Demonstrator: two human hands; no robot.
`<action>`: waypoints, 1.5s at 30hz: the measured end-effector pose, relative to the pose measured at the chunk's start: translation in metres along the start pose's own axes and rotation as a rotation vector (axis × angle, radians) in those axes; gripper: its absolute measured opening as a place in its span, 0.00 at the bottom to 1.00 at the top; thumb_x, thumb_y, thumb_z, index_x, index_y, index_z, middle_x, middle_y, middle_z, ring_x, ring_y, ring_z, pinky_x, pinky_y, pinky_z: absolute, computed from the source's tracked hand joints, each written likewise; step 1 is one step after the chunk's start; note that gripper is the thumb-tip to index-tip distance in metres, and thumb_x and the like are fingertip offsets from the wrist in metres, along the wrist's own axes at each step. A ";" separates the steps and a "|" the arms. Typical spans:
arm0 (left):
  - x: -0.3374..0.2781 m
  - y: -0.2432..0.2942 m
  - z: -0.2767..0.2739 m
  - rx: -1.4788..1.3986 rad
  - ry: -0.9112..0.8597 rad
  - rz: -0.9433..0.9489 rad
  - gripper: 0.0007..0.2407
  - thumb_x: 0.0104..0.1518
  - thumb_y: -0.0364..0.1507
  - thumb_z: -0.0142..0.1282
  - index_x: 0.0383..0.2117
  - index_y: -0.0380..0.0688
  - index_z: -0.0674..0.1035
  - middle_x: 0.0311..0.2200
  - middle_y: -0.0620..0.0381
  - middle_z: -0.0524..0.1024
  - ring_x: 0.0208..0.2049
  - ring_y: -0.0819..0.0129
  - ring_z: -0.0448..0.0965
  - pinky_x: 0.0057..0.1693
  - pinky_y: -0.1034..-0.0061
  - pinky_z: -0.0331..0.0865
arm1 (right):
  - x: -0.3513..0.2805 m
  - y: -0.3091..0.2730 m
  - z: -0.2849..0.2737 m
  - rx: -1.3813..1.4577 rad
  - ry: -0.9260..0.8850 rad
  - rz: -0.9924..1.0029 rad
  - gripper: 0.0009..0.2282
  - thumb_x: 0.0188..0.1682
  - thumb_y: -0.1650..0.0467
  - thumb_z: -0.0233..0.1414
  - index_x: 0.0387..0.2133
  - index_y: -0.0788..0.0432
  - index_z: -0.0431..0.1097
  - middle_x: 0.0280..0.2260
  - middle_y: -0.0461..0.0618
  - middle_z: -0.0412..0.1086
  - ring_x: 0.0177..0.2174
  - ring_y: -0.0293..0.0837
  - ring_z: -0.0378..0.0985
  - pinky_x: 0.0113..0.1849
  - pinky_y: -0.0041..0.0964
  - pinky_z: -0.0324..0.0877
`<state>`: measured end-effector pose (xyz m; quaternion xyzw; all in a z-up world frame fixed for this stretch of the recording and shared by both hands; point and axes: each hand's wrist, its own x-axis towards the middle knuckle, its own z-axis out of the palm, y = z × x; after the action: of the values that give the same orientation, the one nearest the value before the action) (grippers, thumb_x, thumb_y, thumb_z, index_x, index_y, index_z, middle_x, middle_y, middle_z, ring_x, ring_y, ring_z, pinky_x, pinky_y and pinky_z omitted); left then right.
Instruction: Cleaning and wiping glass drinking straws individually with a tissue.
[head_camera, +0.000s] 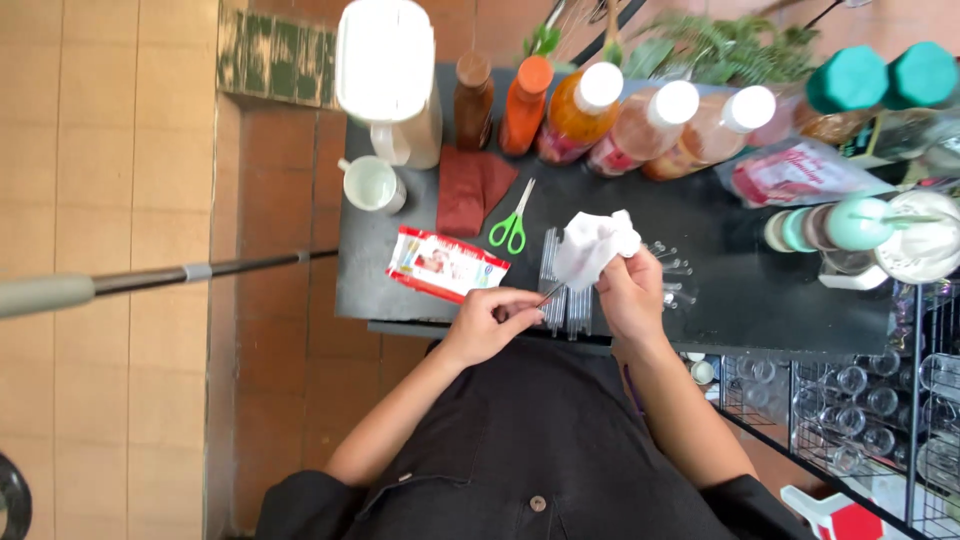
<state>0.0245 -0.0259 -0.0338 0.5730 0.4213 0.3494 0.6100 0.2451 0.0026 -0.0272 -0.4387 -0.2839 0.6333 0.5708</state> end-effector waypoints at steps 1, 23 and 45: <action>0.002 0.001 -0.001 0.005 -0.009 0.011 0.08 0.59 0.26 0.62 0.43 0.39 0.85 0.28 0.64 0.84 0.24 0.87 0.71 0.33 0.87 0.66 | 0.001 0.003 -0.005 0.002 0.003 -0.015 0.10 0.56 0.75 0.46 0.49 0.63 0.69 0.45 0.47 0.75 0.44 0.38 0.78 0.46 0.33 0.72; 0.024 0.024 0.011 0.074 0.082 0.181 0.09 0.49 0.21 0.68 0.38 0.39 0.87 0.22 0.63 0.74 0.20 0.80 0.64 0.31 0.83 0.60 | -0.019 -0.002 -0.025 -0.251 0.121 -0.233 0.10 0.57 0.77 0.48 0.47 0.69 0.74 0.42 0.52 0.78 0.40 0.40 0.80 0.43 0.34 0.74; 0.012 0.015 0.008 0.028 0.091 0.048 0.11 0.57 0.24 0.61 0.46 0.39 0.84 0.26 0.62 0.81 0.21 0.82 0.65 0.32 0.85 0.63 | -0.005 0.026 -0.035 0.047 0.117 -0.199 0.14 0.58 0.72 0.49 0.55 0.67 0.67 0.47 0.56 0.74 0.44 0.45 0.79 0.47 0.38 0.73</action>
<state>0.0377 -0.0172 -0.0201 0.5752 0.4394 0.3837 0.5734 0.2635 -0.0125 -0.0646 -0.4312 -0.2773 0.5533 0.6565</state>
